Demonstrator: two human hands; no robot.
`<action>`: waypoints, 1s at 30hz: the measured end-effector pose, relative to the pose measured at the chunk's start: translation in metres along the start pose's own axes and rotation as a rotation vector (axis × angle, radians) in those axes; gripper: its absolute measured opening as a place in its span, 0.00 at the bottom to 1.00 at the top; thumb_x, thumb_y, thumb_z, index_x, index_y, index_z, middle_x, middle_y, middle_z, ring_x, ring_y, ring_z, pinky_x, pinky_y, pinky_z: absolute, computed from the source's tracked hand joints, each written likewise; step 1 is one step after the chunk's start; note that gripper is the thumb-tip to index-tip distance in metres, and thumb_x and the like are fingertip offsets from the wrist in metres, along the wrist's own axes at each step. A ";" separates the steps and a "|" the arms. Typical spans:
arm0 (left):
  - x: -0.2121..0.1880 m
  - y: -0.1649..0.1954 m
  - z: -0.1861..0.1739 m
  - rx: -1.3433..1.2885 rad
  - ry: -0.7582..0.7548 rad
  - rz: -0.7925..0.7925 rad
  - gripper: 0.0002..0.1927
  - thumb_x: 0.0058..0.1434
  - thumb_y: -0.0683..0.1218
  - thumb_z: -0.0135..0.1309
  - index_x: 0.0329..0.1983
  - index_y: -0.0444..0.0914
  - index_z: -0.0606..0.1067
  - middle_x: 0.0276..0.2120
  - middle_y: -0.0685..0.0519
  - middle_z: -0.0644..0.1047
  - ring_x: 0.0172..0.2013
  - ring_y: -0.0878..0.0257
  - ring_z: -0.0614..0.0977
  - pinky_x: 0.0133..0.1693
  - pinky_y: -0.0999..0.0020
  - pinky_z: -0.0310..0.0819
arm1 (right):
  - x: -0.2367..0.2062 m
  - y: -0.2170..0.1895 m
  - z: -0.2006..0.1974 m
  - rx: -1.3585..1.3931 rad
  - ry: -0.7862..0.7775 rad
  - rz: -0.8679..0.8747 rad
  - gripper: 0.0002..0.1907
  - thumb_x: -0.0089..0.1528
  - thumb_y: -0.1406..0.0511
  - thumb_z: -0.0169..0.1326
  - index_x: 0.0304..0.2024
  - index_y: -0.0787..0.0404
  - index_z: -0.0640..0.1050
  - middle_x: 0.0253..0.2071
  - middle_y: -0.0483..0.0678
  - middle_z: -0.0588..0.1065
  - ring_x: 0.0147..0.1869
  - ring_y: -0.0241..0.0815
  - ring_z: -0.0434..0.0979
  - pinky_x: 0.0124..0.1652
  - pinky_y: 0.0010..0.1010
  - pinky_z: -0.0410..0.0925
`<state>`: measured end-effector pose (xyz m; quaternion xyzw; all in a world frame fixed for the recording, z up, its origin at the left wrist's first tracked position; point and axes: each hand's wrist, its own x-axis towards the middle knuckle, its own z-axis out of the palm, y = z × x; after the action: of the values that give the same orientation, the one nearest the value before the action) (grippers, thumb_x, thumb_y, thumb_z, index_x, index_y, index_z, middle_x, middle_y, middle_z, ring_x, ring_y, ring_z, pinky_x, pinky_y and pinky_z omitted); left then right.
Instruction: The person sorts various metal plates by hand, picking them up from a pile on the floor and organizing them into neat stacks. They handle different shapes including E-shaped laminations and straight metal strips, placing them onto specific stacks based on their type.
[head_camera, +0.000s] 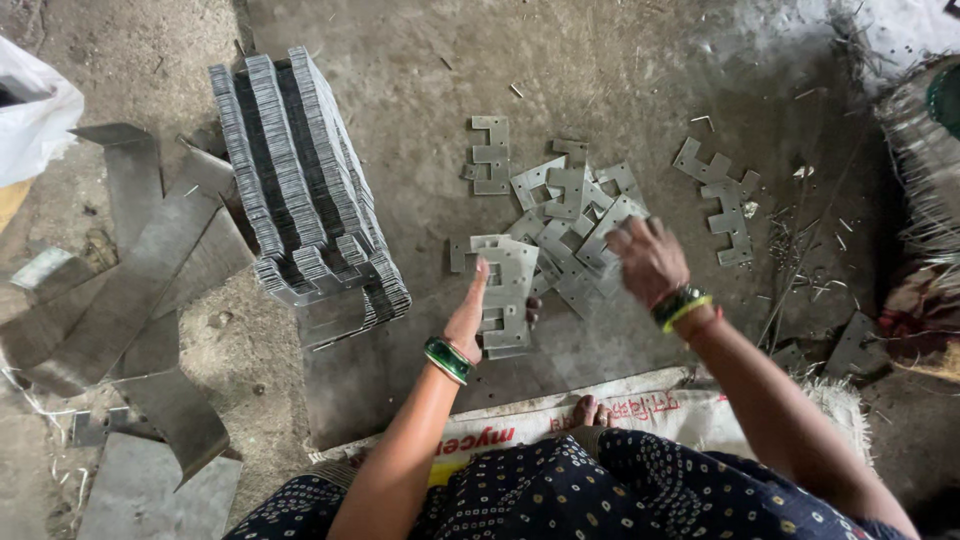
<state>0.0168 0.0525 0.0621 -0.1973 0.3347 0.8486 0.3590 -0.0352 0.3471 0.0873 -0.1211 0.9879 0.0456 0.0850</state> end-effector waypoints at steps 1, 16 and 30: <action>-0.003 0.002 0.001 0.033 0.082 -0.014 0.38 0.59 0.74 0.50 0.59 0.44 0.76 0.42 0.49 0.83 0.38 0.58 0.84 0.42 0.59 0.81 | 0.011 0.010 0.002 -0.028 0.042 -0.041 0.31 0.57 0.77 0.50 0.56 0.39 0.77 0.59 0.48 0.69 0.62 0.49 0.69 0.52 0.40 0.71; 0.000 -0.004 -0.044 0.134 0.185 0.181 0.31 0.57 0.60 0.63 0.57 0.38 0.76 0.44 0.51 0.82 0.41 0.60 0.85 0.43 0.60 0.81 | 0.048 0.046 -0.033 0.195 -0.246 0.085 0.26 0.59 0.59 0.62 0.61 0.47 0.75 0.54 0.49 0.80 0.54 0.50 0.80 0.50 0.43 0.75; -0.015 0.026 -0.021 0.006 0.170 0.298 0.27 0.54 0.54 0.67 0.54 0.39 0.75 0.39 0.55 0.81 0.35 0.62 0.83 0.36 0.62 0.80 | 0.002 -0.109 0.037 0.095 0.420 -0.769 0.23 0.57 0.64 0.49 0.55 0.64 0.73 0.55 0.59 0.72 0.57 0.58 0.78 0.58 0.48 0.70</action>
<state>0.0095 0.0171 0.0665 -0.2155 0.3917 0.8718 0.2002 -0.0047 0.2458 0.0434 -0.4824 0.8680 -0.0603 -0.1015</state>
